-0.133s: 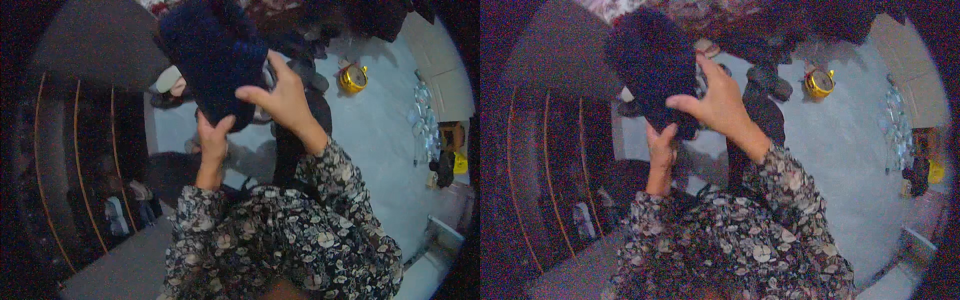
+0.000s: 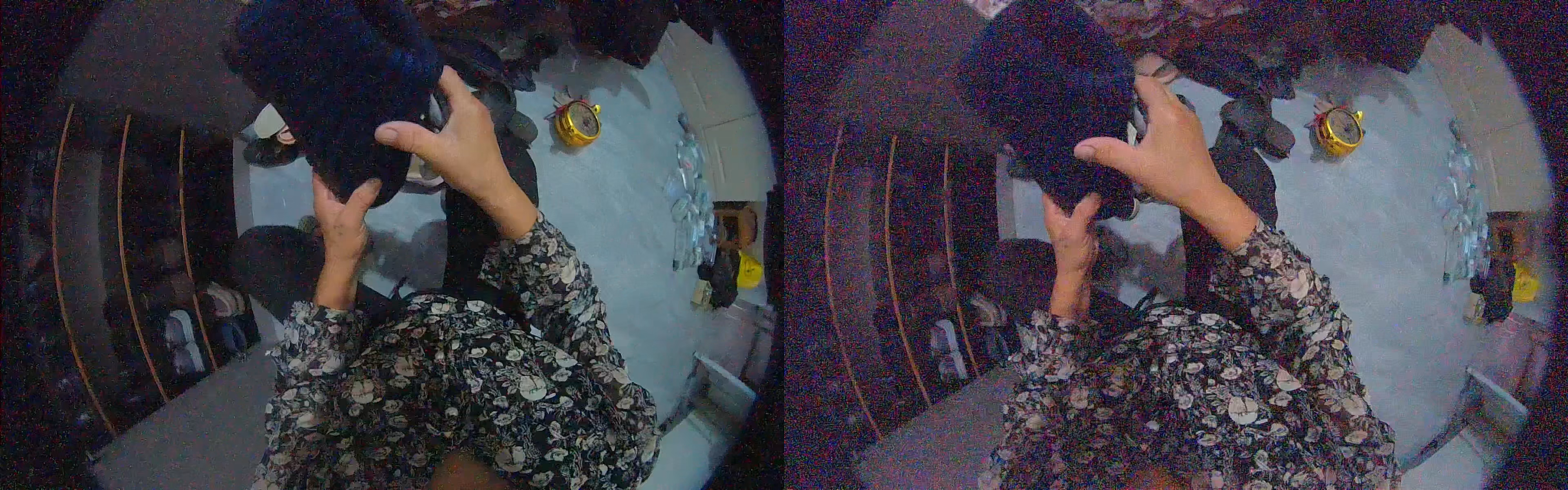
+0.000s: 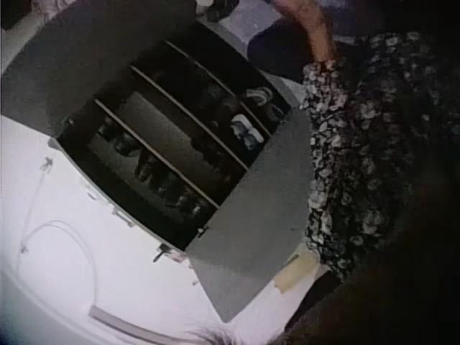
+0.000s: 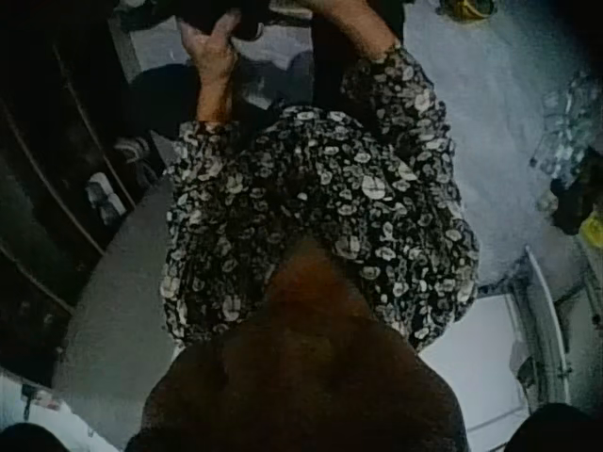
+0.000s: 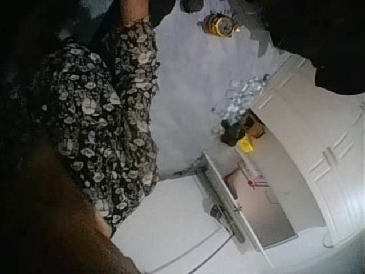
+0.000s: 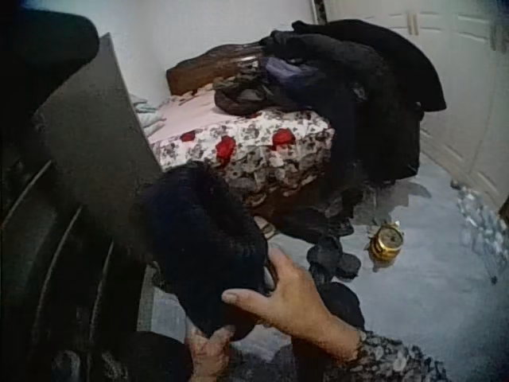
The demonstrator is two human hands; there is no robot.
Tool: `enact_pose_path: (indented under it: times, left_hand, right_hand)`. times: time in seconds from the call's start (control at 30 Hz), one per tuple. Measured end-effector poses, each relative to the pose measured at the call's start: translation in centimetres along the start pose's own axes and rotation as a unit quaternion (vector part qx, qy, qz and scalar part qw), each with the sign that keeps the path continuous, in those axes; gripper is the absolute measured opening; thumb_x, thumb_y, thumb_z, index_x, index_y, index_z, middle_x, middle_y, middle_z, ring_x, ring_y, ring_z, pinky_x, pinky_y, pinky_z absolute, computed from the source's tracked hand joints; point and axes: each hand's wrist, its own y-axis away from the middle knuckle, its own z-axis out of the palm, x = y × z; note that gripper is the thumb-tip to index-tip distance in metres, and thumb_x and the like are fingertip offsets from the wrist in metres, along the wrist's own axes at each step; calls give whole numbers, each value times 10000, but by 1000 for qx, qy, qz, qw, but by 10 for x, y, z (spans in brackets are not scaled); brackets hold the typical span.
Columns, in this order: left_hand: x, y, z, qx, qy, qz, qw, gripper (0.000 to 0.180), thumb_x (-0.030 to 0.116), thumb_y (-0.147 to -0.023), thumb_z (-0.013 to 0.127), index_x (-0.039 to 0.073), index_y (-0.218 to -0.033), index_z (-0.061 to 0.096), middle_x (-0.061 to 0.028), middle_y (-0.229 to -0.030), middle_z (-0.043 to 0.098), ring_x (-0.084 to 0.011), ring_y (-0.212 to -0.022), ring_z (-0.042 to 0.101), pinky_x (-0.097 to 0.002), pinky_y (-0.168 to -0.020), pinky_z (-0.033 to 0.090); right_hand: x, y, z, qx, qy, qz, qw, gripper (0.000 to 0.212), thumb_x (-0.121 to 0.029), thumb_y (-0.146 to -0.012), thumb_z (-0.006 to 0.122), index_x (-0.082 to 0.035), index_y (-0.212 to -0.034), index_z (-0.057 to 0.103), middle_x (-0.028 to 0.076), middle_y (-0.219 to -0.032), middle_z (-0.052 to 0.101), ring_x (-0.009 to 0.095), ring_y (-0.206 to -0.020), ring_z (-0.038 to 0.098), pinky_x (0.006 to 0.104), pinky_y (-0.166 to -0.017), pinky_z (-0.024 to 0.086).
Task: The person sits on the floor and wipes a beige slipper with a cloth, cleaning the exterior and interior surfaces. They then switch to a dark blue slipper and continue wiping it with the same cloth, focusing on the upper fabric and sole.
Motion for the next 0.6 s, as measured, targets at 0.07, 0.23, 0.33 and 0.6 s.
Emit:
enact_pose_path:
  times: [0.07,0.23,0.33,0.6]
  left_hand:
    - [1,3,4,12,6,38,999,613,48,-736,670,17,-1279,387,-93,-1190,530,-201,-1084,516,-330,-951,399]
    - [13,12,1,-18,-5,-21,1000,488,73,-761,682,16,-1202,480,-82,-1105,579,-184,-1031,545,-316,-901,430]
    - [33,17,-18,-102,-145,-150,973,345,91,-789,659,8,-1111,566,-94,-1009,623,-180,-964,577,-304,-831,458]
    - [162,56,-48,-148,-103,-98,979,347,181,-793,629,-34,-1065,608,-137,-961,652,-183,-819,630,-264,-659,495]
  right_hand:
    - [-4,-1,4,13,-2,-41,999,642,-408,-611,770,-1,-1066,569,210,-953,614,370,-916,592,407,-800,465]
    - [-34,-17,3,5,74,-157,985,532,-311,-616,729,-5,-1023,573,172,-900,585,356,-849,589,409,-739,480]
    - [-58,-23,-7,-49,106,-241,964,434,-214,-626,713,-5,-984,582,137,-850,562,294,-786,581,350,-714,471]
    - [-34,3,0,-365,215,-287,859,575,-131,-558,724,-97,-1106,553,125,-1040,544,321,-888,581,386,-693,498]
